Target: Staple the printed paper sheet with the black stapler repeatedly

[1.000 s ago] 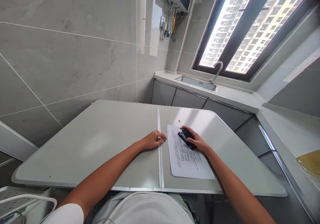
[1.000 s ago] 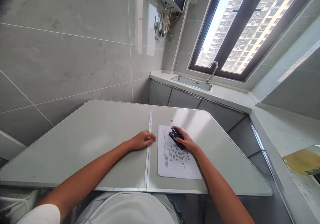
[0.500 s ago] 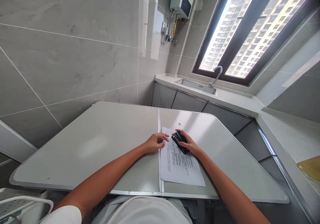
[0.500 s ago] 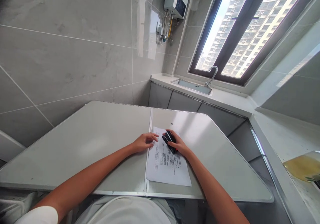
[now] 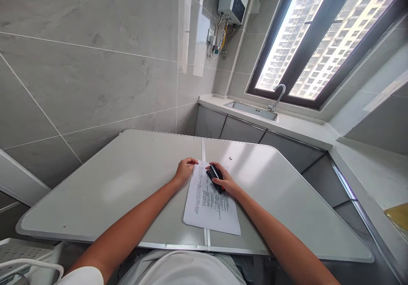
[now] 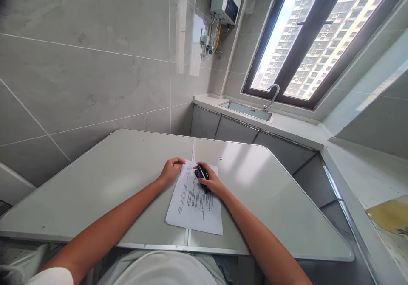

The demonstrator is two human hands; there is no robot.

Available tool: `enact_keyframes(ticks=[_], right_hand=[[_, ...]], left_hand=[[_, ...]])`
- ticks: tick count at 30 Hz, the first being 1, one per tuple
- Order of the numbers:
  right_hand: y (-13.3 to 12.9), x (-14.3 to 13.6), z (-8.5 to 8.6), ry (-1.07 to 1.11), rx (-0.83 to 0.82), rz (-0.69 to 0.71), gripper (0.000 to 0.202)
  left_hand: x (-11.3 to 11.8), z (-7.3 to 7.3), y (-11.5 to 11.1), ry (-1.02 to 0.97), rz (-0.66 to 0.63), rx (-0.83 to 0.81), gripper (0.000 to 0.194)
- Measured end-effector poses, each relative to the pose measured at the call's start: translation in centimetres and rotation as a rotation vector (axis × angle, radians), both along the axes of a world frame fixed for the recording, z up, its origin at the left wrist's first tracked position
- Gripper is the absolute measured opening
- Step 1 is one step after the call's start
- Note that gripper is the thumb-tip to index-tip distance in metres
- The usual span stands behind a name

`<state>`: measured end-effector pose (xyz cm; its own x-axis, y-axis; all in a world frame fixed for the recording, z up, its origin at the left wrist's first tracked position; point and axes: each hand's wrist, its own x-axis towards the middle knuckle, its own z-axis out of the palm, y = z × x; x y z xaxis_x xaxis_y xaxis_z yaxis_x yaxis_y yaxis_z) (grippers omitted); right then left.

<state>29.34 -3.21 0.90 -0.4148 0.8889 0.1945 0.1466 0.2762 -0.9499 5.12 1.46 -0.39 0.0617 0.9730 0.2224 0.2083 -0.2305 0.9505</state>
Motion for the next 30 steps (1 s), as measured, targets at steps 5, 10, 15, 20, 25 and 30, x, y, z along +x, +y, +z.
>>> enact_keyframes(ticks=[5, 10, 15, 20, 25, 30], right_hand=[[0.1, -1.0, -0.5, 0.049, -0.019, 0.005, 0.062], [0.5, -3.5, -0.7, 0.042, -0.012, 0.036, 0.064], [1.1, -8.3, -0.6, 0.001, 0.025, 0.099, 0.065], [2.0, -12.2, -1.2, 0.006, -0.026, 0.122, 0.066], [3.0, -13.8, -1.5, 0.017, -0.034, 0.186, 0.069], [6.9, -9.2, -1.3, -0.048, 0.138, 0.066, 0.048]], left_hand=[[-1.0, -0.7, 0.5, 0.422, -0.153, 0.182, 0.034], [-1.4, -1.1, 1.1, 0.649, -0.114, 0.201, 0.039], [-5.9, -0.6, 4.1, 0.153, 0.041, 0.12, 0.023], [-11.1, -0.1, 6.4, -0.315, 0.36, -0.015, 0.024], [-12.2, -0.6, 7.0, -0.448, 0.457, -0.025, 0.021], [-11.4, -1.7, 7.3, -0.476, 0.467, -0.015, 0.014]])
